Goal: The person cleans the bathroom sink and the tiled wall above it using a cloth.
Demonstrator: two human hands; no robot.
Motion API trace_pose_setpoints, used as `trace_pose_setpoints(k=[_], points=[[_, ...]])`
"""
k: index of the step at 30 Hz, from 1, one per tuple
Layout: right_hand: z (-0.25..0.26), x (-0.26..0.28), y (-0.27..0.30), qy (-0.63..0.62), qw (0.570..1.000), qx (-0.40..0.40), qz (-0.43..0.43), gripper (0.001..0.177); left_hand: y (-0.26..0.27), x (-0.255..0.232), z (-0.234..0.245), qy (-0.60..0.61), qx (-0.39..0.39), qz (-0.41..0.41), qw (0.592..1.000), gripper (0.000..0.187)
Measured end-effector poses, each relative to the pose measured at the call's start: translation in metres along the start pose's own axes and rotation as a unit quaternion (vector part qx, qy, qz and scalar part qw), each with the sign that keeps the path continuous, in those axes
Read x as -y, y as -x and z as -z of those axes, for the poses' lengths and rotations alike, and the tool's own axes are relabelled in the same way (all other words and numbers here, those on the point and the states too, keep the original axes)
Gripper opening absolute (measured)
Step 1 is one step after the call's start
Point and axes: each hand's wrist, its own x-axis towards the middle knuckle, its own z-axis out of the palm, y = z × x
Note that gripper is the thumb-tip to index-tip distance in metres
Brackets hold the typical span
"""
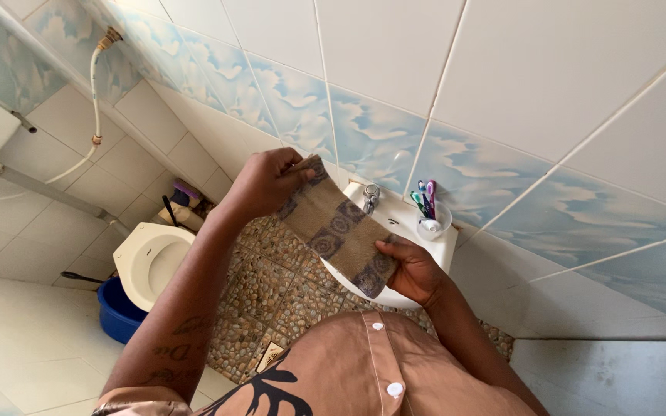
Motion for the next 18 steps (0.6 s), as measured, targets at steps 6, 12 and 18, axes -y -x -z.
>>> trace_pose_setpoints(k=[6, 12, 18], points=[[-0.013, 0.017, 0.011, 0.081, 0.991, -0.096, 0.044, 0.037, 0.012, 0.01, -0.003, -0.031, -0.005, -0.014, 0.999, 0.032], [-0.017, 0.01, 0.011, 0.022, 0.989, -0.112, 0.093, 0.046, 0.011, 0.015, -0.022, 0.212, 0.01, 0.066, 0.975, 0.032], [-0.017, 0.0, 0.002, 0.254, 0.934, -0.224, 0.115, 0.078, 0.015, 0.01, -0.024, 0.172, -0.024, 0.121, 0.977, 0.033]])
